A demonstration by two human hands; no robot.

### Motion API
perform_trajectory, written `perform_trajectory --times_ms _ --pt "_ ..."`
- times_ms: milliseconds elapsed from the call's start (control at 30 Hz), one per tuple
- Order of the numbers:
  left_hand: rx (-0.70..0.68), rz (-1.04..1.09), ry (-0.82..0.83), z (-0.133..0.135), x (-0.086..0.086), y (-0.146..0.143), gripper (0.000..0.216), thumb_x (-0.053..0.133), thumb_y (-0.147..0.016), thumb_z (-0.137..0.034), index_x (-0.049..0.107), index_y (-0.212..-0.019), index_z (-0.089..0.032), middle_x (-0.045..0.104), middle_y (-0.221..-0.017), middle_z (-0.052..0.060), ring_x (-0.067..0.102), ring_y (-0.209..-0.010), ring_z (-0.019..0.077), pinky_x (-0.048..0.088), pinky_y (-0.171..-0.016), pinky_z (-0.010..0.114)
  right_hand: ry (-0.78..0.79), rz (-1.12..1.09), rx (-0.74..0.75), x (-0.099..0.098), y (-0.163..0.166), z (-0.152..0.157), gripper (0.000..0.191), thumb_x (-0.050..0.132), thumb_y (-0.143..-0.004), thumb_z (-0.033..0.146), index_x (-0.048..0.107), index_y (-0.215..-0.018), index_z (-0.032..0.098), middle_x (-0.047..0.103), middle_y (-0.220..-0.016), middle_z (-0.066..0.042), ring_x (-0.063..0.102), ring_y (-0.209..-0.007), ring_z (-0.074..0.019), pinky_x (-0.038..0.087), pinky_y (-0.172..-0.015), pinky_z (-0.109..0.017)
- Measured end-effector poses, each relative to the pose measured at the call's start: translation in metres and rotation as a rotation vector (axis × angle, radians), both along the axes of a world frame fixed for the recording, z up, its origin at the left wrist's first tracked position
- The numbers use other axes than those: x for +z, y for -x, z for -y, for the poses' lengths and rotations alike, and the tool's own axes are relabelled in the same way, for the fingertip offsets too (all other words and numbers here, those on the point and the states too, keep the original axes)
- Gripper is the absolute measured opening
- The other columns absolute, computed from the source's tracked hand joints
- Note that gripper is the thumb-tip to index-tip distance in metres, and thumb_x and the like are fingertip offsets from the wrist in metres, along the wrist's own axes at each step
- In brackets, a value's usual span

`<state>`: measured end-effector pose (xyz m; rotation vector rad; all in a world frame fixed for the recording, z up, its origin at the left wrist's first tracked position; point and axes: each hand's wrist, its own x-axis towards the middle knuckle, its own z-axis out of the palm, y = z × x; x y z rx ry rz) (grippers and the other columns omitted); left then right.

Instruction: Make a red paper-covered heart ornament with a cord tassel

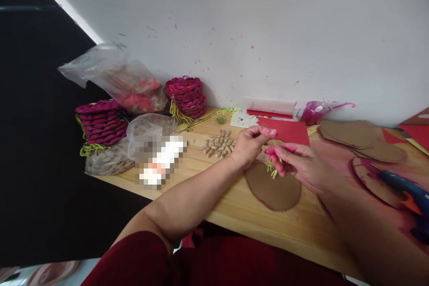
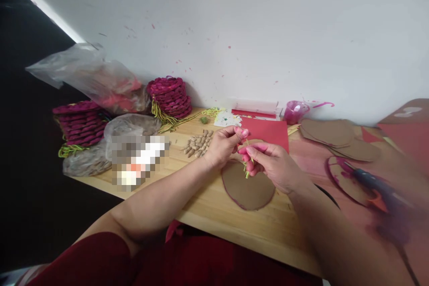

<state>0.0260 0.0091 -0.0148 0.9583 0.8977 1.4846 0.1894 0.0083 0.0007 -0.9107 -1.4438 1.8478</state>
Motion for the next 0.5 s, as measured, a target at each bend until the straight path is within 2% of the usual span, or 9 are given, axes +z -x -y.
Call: perform_trajectory --times_ms 67,167,267,333,433,500 --pt "0.002 0.041 0.084 -0.0021 -0.0003 0.0009 0.042 0.086 -0.07 -0.05 0.064 -0.07 -0.014 0.054 -0.057 -0.004 0.039 -0.045 0.0036 0.025 -0.043 0.019 0.016 -0.018 0.021 -0.0004 -0.0012 0.0002 0.025 0.077 -0.086 0.043 0.08 -0.093 0.02 0.065 -0.076 -0.001 0.059 -0.057 -0.0081 0.054 -0.053 -0.022" --pt "-0.049 0.133 0.198 -0.0038 0.0024 0.0016 0.038 0.084 -0.075 -0.047 0.067 -0.077 -0.013 0.057 -0.062 -0.002 0.048 -0.049 0.0057 0.024 -0.041 0.017 0.006 -0.066 0.013 -0.0018 -0.0017 -0.0012 0.023 0.078 -0.085 0.043 0.08 -0.094 0.022 0.067 -0.079 -0.001 0.062 -0.059 -0.0085 0.054 -0.053 -0.021" --pt "-0.115 0.162 0.295 -0.004 0.005 0.0009 0.04 0.074 -0.084 -0.051 0.069 -0.085 -0.012 0.063 -0.068 0.002 0.057 -0.054 0.0098 0.03 -0.042 0.018 -0.032 -0.11 -0.128 -0.0031 0.0002 -0.0035 0.024 0.082 -0.08 0.044 0.08 -0.092 0.023 0.071 -0.086 -0.002 0.065 -0.062 -0.0101 0.055 -0.054 -0.022" --pt "-0.065 0.115 0.28 -0.004 0.005 0.0001 0.04 0.071 -0.087 -0.052 0.07 -0.086 -0.012 0.069 -0.078 0.006 0.061 -0.062 0.0122 0.036 -0.045 0.019 -0.055 -0.137 -0.259 -0.0038 0.0019 -0.0049 0.025 0.085 -0.076 0.045 0.08 -0.09 0.025 0.073 -0.092 -0.002 0.067 -0.064 -0.0109 0.058 -0.057 -0.024" --pt "0.034 0.016 0.15 -0.0039 0.0036 -0.0011 0.037 0.074 -0.084 -0.049 0.071 -0.079 -0.012 0.073 -0.088 0.009 0.062 -0.073 0.0137 0.04 -0.049 0.019 -0.083 -0.157 -0.406 -0.0046 0.0041 -0.0064 0.025 0.086 -0.075 0.045 0.079 -0.091 0.028 0.074 -0.097 -0.001 0.07 -0.071 -0.0136 0.061 -0.066 -0.029" --pt "-0.014 0.014 0.096 -0.0027 0.0034 -0.0021 0.033 0.08 -0.079 -0.043 0.072 -0.079 -0.012 0.073 -0.089 0.009 0.062 -0.073 0.0132 0.045 -0.053 0.02 -0.109 -0.153 -0.422 -0.0053 0.0058 -0.0068 0.024 0.084 -0.076 0.047 0.078 -0.091 0.028 0.074 -0.097 -0.002 0.071 -0.079 -0.0165 0.062 -0.074 -0.034"
